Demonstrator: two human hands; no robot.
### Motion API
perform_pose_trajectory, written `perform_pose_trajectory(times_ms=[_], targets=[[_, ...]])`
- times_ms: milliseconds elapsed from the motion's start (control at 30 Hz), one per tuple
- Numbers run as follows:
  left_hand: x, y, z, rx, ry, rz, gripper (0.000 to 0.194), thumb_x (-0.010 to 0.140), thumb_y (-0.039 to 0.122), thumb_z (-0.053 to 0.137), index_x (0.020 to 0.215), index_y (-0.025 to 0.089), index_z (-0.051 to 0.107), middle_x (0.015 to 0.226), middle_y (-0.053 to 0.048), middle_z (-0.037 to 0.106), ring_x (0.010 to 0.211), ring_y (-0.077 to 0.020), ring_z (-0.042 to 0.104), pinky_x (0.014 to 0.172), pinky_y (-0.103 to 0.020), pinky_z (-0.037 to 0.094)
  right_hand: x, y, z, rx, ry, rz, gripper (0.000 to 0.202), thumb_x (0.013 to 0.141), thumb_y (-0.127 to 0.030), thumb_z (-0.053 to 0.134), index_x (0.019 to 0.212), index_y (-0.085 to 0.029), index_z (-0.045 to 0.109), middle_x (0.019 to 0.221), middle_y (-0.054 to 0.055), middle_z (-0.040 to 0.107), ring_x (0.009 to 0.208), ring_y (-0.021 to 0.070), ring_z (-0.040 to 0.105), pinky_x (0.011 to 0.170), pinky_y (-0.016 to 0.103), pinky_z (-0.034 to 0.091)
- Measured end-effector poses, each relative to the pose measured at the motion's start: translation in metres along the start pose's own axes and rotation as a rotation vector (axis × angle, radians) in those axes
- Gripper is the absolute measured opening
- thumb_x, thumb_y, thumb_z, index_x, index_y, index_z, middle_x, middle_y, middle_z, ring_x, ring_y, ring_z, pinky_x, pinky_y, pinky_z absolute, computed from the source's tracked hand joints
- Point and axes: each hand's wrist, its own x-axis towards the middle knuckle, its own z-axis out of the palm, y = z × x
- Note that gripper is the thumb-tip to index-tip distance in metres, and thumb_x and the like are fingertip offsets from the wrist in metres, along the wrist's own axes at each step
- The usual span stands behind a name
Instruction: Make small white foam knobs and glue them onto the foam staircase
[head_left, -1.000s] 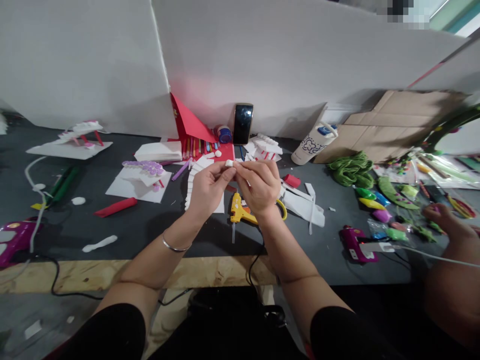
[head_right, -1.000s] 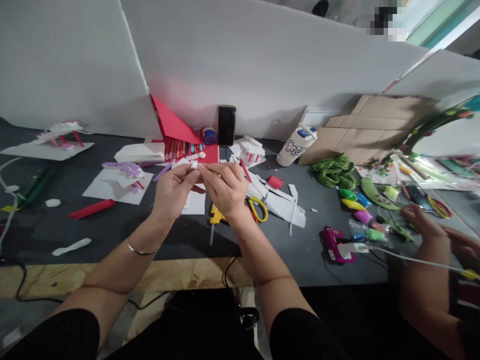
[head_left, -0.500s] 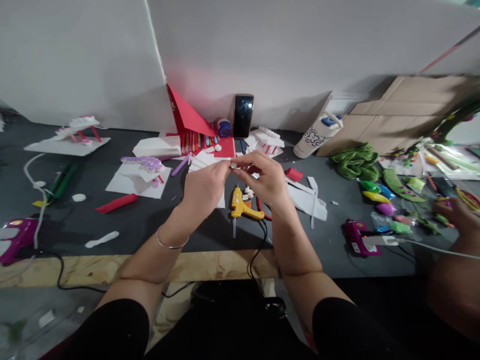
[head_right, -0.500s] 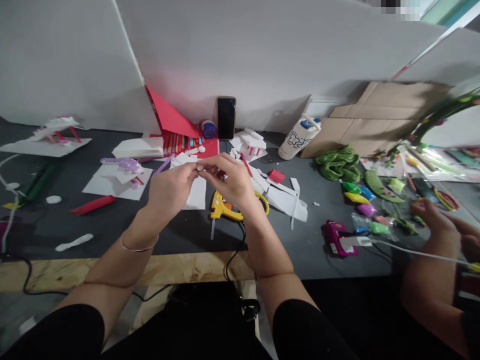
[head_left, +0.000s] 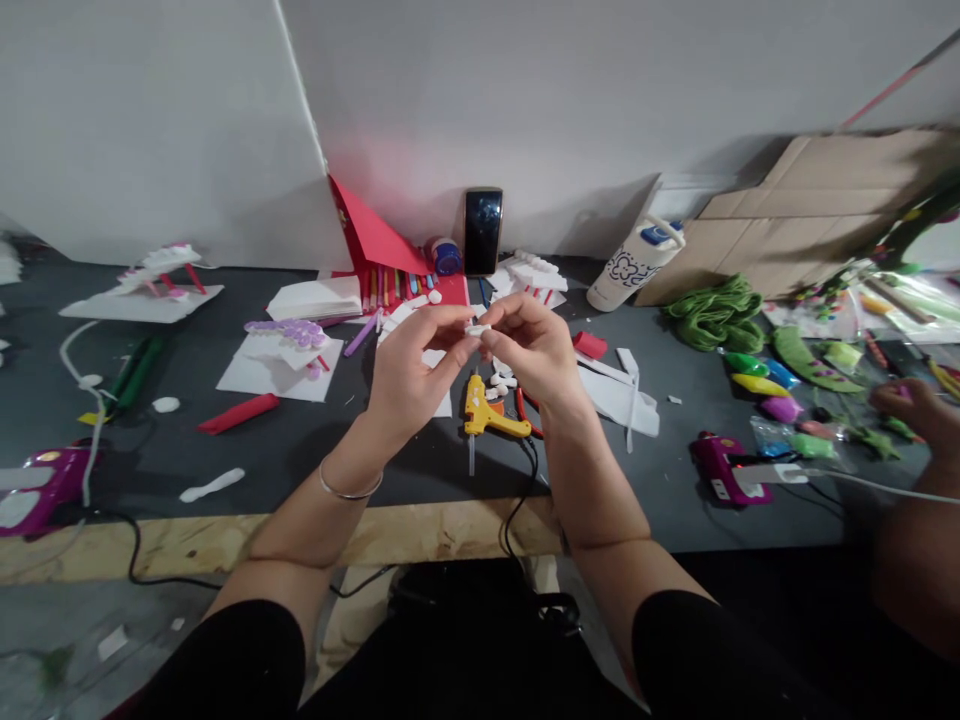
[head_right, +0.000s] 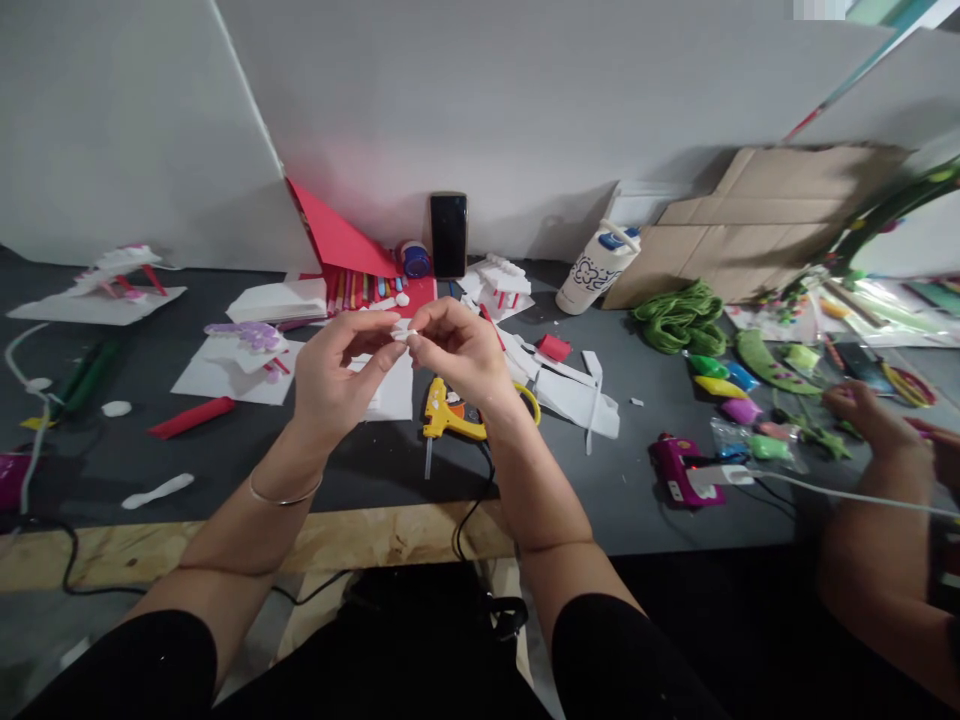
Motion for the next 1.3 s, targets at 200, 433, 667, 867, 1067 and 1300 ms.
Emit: perform_pose_trajectory(times_ms=[200, 433, 667, 867, 1067, 1300], targets=[[0.003, -0.006, 0.000, 0.056, 0.040, 0.272, 0.008, 0.096, 0.022, 0.071, 0.104, 0.023, 0.069, 0.095, -0.001, 0.076, 0.086, -0.0135, 0.071, 0.081, -0.027, 0.058, -0.001, 0.007, 0.005, 0.189, -0.008, 0.131, 0.035, 0.079, -0.050, 0.086, 0.085, -0.023, 0.064, 0.068, -0.008, 0.062, 0.055, 0.0059, 0.057, 0.054, 0.020, 0.053], [0.005, -0.007, -0.001, -0.188, 0.062, 0.096, 0.011, 0.094, 0.030, 0.075, 0.088, 0.022, 0.070, 0.086, -0.001, 0.075, 0.077, -0.0126, 0.070, 0.072, -0.026, 0.057, -0.002, 0.000, 0.004, 0.174, -0.078, 0.120, 0.034, 0.083, -0.050, 0.084, 0.090, -0.023, 0.064, 0.076, -0.006, 0.065, 0.064, 0.0071, 0.062, 0.063, 0.022, 0.058], [0.012, -0.004, 0.004, -0.777, -0.012, -0.431, 0.040, 0.069, 0.047, 0.096, 0.074, 0.018, 0.068, 0.067, 0.002, 0.068, 0.056, -0.0074, 0.060, 0.056, -0.020, 0.051, -0.007, -0.009, 0.001, -0.080, -0.054, -0.092, 0.028, 0.087, -0.045, 0.082, 0.101, -0.024, 0.070, 0.086, -0.003, 0.073, 0.076, 0.0106, 0.072, 0.072, 0.026, 0.062], [0.010, -0.002, 0.004, -0.806, -0.033, -0.424, 0.039, 0.069, 0.045, 0.097, 0.075, 0.018, 0.070, 0.065, 0.003, 0.068, 0.056, -0.0067, 0.061, 0.057, -0.019, 0.052, -0.007, -0.007, 0.001, -0.064, -0.029, -0.089, 0.024, 0.088, -0.043, 0.081, 0.093, -0.022, 0.070, 0.080, -0.003, 0.073, 0.071, 0.0106, 0.074, 0.066, 0.025, 0.062], [0.007, 0.002, 0.004, -0.630, 0.023, -0.333, 0.036, 0.072, 0.046, 0.095, 0.077, 0.019, 0.071, 0.074, 0.001, 0.071, 0.060, -0.0085, 0.064, 0.059, -0.022, 0.053, -0.006, -0.013, 0.003, -0.050, -0.013, 0.015, 0.032, 0.086, -0.051, 0.082, 0.087, -0.021, 0.069, 0.073, -0.003, 0.072, 0.064, 0.0100, 0.069, 0.060, 0.025, 0.061], [0.010, -0.006, 0.009, -0.974, -0.056, -0.565, 0.043, 0.063, 0.044, 0.100, 0.072, 0.018, 0.066, 0.067, 0.004, 0.068, 0.056, -0.0049, 0.060, 0.056, -0.017, 0.050, -0.008, -0.011, 0.001, -0.156, -0.021, -0.109, 0.033, 0.084, -0.049, 0.084, 0.105, -0.026, 0.073, 0.090, -0.002, 0.075, 0.079, 0.0119, 0.071, 0.072, 0.027, 0.062]])
